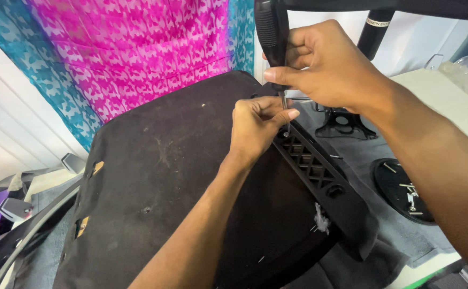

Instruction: The person attaches a black plastic frame to a chair seat using a screwdriver and screws. They align the frame, insert screws, and tighten them to secure the frame to the seat.

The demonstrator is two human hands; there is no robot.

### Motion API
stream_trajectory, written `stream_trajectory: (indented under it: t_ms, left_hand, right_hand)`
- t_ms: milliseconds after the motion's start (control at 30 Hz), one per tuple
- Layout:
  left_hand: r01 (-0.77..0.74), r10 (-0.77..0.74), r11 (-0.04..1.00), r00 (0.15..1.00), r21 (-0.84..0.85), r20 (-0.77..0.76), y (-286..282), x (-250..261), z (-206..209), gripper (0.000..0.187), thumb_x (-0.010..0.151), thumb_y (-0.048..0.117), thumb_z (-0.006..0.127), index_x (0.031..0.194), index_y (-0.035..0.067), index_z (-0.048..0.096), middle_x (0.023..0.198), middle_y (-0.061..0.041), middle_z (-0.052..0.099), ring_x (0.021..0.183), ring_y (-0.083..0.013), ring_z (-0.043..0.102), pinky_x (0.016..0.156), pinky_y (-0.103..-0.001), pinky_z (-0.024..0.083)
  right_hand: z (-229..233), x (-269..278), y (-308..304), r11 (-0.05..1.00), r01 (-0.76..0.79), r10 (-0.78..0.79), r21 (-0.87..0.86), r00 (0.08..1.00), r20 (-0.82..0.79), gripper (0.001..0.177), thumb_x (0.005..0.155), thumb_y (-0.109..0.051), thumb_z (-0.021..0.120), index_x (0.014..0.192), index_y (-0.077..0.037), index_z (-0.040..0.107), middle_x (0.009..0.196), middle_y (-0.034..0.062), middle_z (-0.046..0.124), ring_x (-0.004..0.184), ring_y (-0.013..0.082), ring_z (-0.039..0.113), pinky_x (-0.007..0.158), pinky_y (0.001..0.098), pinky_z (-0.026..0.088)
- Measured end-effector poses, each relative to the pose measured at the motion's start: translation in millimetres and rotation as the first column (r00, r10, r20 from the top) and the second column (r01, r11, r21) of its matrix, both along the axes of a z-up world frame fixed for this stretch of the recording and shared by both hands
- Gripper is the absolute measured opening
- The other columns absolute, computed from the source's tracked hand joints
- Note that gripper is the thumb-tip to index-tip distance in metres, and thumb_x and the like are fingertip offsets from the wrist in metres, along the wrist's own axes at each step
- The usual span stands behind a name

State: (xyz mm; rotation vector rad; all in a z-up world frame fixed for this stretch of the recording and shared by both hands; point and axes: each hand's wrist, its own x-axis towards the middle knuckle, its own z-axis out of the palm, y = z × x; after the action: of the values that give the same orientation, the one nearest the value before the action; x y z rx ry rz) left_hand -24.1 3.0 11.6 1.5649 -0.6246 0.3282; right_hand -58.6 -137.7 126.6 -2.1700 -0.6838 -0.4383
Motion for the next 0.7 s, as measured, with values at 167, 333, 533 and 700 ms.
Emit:
stream_trajectory:
  t_ms: [167, 333, 533, 700]
  left_hand:
    - [0.053, -0.053, 0.999, 0.998, -0.006, -0.042, -5.4, 1.4, -1.8, 0.021, 0.09, 0.012, 0.076, 0.108, -0.001, 0.076, 0.074, -0.001, 0.076, 0.068, -0.0032, 0.067, 0.067, -0.022, 0.056]
    - [-0.02, 0.022, 1.0, 0.996, 0.021, -0.081, -6.7, -2.1, -1.4, 0.02, 0.089, 0.012, 0.077, 0.104, -0.001, 0.079, 0.071, -0.004, 0.075, 0.064, -0.0049, 0.063, 0.062, -0.024, 0.054]
    - [0.056, -0.057, 0.998, 0.994, -0.015, -0.098, -8.2, 0.6, 1.6, 0.018, 0.089, 0.012, 0.076, 0.101, -0.001, 0.079, 0.074, -0.002, 0.075, 0.067, -0.0042, 0.066, 0.065, -0.023, 0.058]
    - [-0.073, 0.074, 0.996, 0.997, 0.042, -0.03, -6.7, -6.9, 1.5, 0.027, 0.081, 0.013, 0.083, 0.105, 0.002, 0.08, 0.083, -0.006, 0.081, 0.069, -0.0056, 0.068, 0.067, -0.024, 0.057]
  right_hand:
    - [-3.6, -0.7, -3.1, 0.99, 0.127, -0.123, -0.068, 0.99, 0.067, 0.023, 0.092, -0.021, 0.082, 0.092, 0.001, 0.072, 0.073, 0.0061, 0.069, 0.065, 0.0095, 0.063, 0.058, 0.0252, 0.049]
    - [-5.6, 3.3, -5.2, 0.988, 0.152, -0.151, -0.029, 0.987, 0.054, 0.021, 0.091, -0.022, 0.083, 0.09, -0.003, 0.072, 0.064, 0.0008, 0.062, 0.051, 0.0041, 0.051, 0.047, 0.0231, 0.04]
    - [-8.5, 5.1, -6.8, 0.98, 0.189, -0.178, -0.068, 0.973, 0.145, 0.037, 0.089, -0.015, 0.092, 0.085, 0.011, 0.065, 0.067, 0.0152, 0.063, 0.057, 0.0099, 0.053, 0.05, 0.025, 0.041]
    - [-9.3, 0.5, 2.0, 0.985, 0.142, -0.146, 0.101, 0.989, 0.027, 0.029, 0.081, -0.017, 0.087, 0.102, -0.003, 0.073, 0.083, 0.0063, 0.076, 0.069, 0.0072, 0.074, 0.059, 0.0203, 0.059]
